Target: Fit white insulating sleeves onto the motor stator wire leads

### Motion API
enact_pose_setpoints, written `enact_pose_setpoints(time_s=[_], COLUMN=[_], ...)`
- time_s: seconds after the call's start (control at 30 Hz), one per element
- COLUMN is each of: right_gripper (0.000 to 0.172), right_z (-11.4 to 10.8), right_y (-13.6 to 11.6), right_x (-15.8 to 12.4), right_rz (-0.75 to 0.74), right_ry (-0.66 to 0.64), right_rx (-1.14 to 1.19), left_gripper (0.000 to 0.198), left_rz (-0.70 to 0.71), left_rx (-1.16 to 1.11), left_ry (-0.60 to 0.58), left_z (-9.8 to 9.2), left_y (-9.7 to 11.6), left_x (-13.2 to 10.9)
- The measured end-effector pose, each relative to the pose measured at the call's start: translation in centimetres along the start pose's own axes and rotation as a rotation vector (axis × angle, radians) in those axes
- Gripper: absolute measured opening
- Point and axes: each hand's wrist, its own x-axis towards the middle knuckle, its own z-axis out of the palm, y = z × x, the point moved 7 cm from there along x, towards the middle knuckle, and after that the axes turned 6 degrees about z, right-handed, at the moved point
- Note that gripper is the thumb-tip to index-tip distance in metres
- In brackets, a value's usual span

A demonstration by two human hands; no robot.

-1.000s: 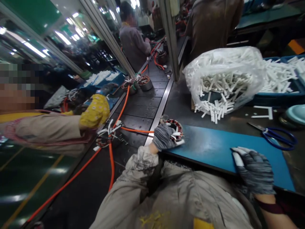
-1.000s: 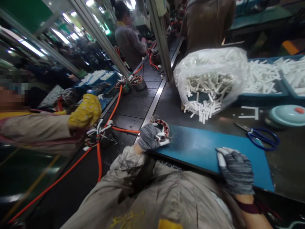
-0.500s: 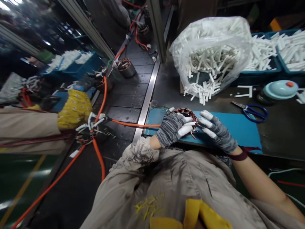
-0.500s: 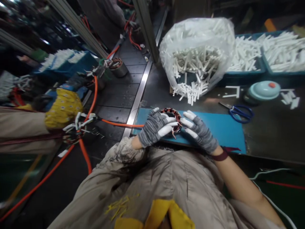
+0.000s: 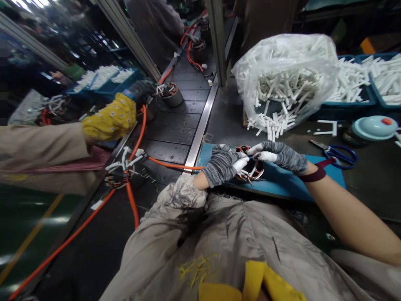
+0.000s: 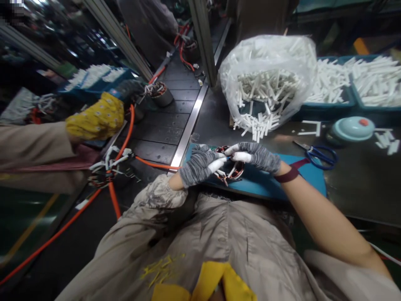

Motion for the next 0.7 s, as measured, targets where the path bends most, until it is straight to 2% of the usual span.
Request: enact_pose_setpoints(time_s=[0.1, 0.17, 0.27, 0.37, 0.43, 0.53, 0.63, 0.7], right_gripper=[0.05, 0.046, 0.045, 0.044, 0.043, 0.04, 0.04, 0.046], right_z=[1.1, 1.9, 2.6, 3.0, 3.1, 3.3, 3.7, 4.0], right_y=[-0.9, -1.1, -1.1, -1.3, -1.3, -1.4, -1.8, -2.3], right_x=[0.5, 0.8, 1.0, 0.8, 0.7, 0.8, 0.7, 0.6], right_rz=[0.043, 0.066, 0.054, -0.03, -0.072, -0.12, -0.227, -0.313], right_ry=[-0.15, -0.188, -0.115, -0.042, -0.023, -0.043, -0.091, -0.08], right_rx=[-0.007, 0.0, 0.006, -0.028, -0.039, -0.055, -0.212, -0.382], left_gripper=[0.035, 0.029, 0.023, 0.021, 0.019, 0.016, 0.013, 0.011], left_rz=[-0.043, -0.078, -0.106, -0.047, -0.004, -0.016, -0.034, -0.036], left_rx=[-0.09, -0.206, -0.325, -0.353, -0.373, -0.377, -0.351, -0.323], left_ry=[0.013, 0.062, 0.126, 0.117, 0.099, 0.103, 0.09, 0.083], left_z=[0.2, 0.3, 0.5, 0.4, 0.4, 0.6, 1.1, 1.0], left_y=[-0.6, -1.1, -1.7, -1.5, -1.3, -1.5, -1.8, -1.9], left_x=[-0.5, -0.7, -0.9, -0.6, -0.4, -0.4, -0.6, -0.8])
